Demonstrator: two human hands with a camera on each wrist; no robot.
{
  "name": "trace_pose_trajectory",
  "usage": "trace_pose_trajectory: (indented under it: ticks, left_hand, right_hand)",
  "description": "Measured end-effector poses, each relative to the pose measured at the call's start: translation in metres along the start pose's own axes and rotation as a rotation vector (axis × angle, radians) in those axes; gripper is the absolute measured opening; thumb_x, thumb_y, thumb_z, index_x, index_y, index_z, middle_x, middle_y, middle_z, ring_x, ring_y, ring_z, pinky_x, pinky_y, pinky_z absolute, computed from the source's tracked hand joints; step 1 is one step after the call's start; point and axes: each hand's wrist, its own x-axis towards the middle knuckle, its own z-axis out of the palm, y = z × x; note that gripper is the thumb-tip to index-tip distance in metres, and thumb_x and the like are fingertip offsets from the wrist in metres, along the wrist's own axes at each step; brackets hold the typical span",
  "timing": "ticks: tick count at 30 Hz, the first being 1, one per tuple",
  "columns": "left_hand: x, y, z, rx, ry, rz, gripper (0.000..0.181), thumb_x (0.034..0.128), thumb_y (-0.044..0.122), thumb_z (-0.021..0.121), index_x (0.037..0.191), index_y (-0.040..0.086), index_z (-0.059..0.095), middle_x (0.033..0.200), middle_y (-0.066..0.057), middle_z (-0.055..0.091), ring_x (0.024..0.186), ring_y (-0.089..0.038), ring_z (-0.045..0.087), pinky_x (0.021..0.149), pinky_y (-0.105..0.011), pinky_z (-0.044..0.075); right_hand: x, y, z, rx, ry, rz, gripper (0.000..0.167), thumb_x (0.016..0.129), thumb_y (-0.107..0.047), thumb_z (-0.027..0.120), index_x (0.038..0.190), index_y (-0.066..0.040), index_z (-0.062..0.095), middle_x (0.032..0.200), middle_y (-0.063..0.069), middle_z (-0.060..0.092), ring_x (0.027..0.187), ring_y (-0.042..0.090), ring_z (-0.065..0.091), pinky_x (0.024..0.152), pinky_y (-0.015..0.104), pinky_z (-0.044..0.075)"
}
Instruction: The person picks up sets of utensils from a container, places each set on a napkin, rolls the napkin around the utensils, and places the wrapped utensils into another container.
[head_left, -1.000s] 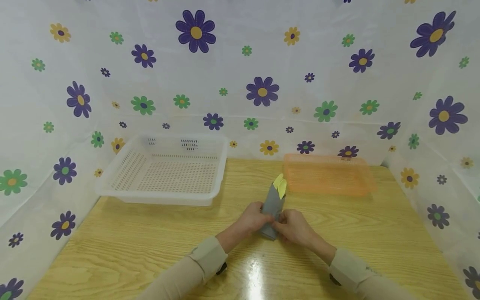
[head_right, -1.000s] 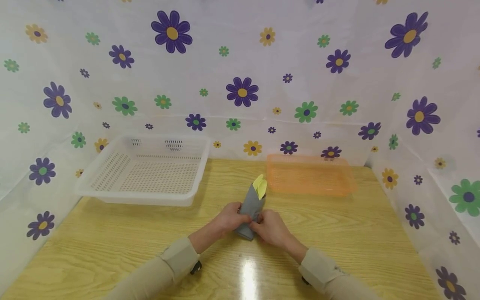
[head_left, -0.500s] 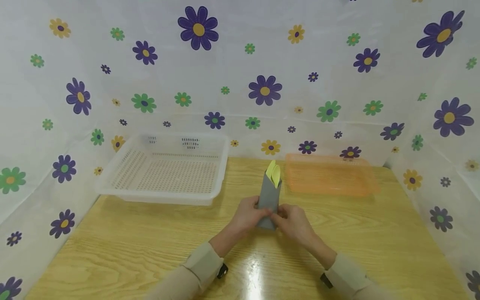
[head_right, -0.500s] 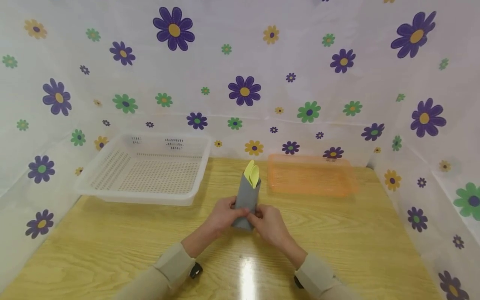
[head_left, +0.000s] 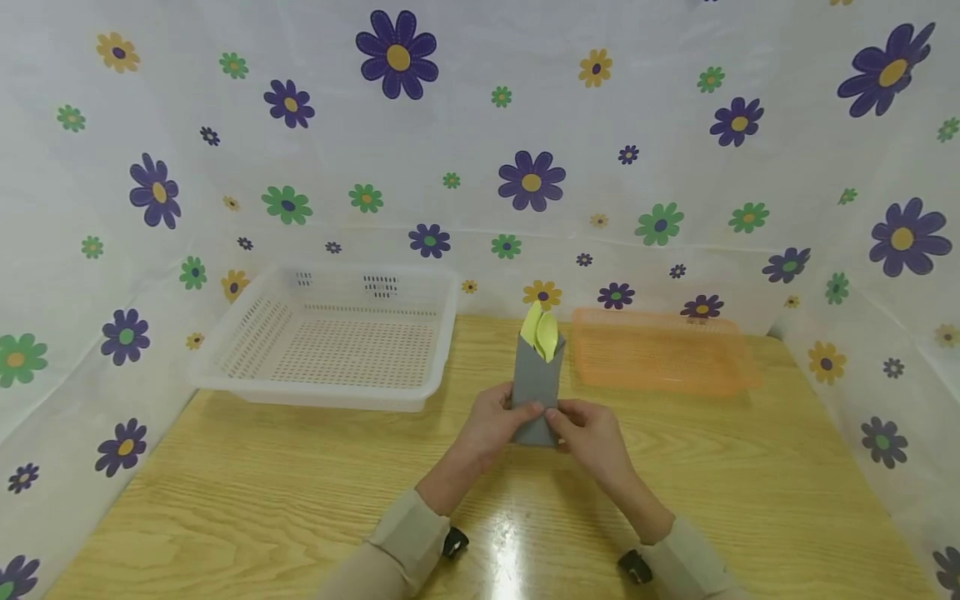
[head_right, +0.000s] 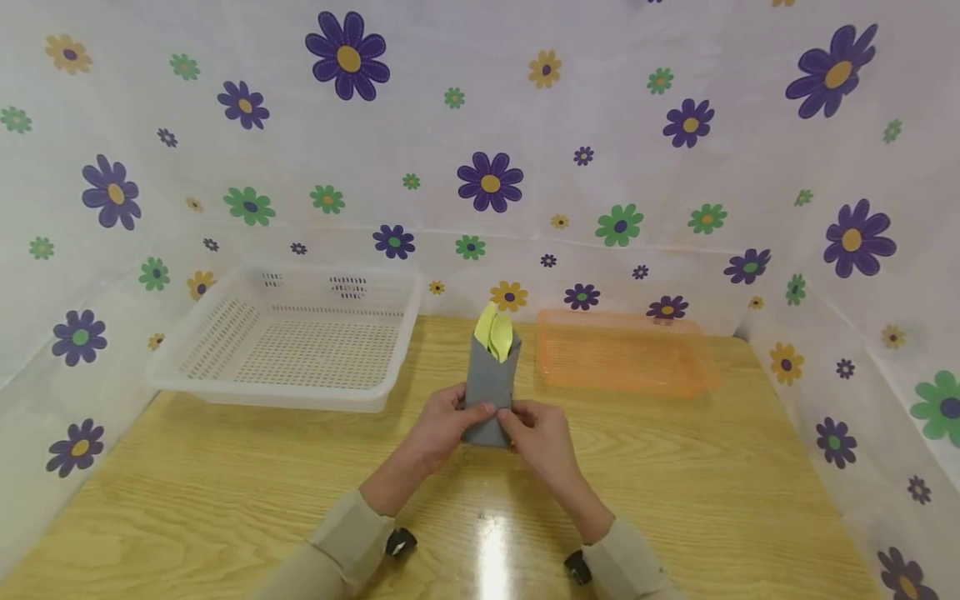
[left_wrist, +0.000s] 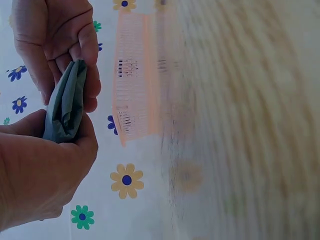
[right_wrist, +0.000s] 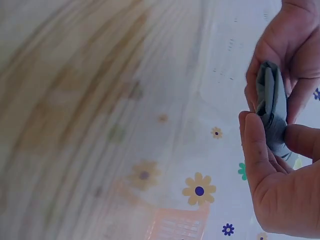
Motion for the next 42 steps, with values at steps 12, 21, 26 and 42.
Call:
trace_pose_trajectory:
  ticks: [12,21,26,42]
  left_hand:
    - [0.0,0.0,0.001,-0.024,-0.034,0.069,0.04,0.1002,0.009,0.056,0.137,-0.006,0.049,0.134,-0.02,0.058,0.119,-0.027,0.056,0.102,-0.046,0.043]
    - [-0.001,-0.001,0.007,-0.04,0.05,0.038,0.052,0.0955,0.017,0.065,0.14,-0.004,0.047,0.136,-0.019,0.056,0.123,-0.032,0.055,0.103,-0.049,0.044]
    - [-0.001,-0.003,0.01,-0.039,0.103,0.023,0.055,0.0936,0.019,0.068,0.138,-0.005,0.047,0.134,-0.019,0.057,0.121,-0.032,0.056,0.102,-0.048,0.046]
    - [-0.002,-0.004,0.016,-0.045,0.206,0.032,0.049,0.0888,0.014,0.073,0.13,-0.004,0.053,0.126,-0.017,0.062,0.114,-0.029,0.06,0.099,-0.046,0.047]
  right_hand:
    - [-0.004,-0.006,0.003,0.082,0.055,0.033,0.031,0.099,-0.009,0.059,0.122,0.011,0.063,0.111,0.026,0.069,0.092,0.029,0.071,0.064,0.029,0.058]
    - [-0.005,-0.007,0.005,0.044,0.079,-0.025,0.029,0.102,-0.011,0.056,0.121,0.009,0.065,0.103,0.025,0.071,0.081,0.028,0.071,0.061,0.035,0.059]
    - [-0.002,-0.004,0.004,0.105,0.054,0.026,0.035,0.101,-0.014,0.058,0.124,0.012,0.061,0.108,0.027,0.069,0.083,0.026,0.071,0.062,0.036,0.059]
    - [-0.001,0.001,0.003,-0.221,0.262,-0.225,0.025,0.087,-0.005,0.075,0.106,0.006,0.063,0.105,0.02,0.062,0.089,0.033,0.056,0.074,0.031,0.044]
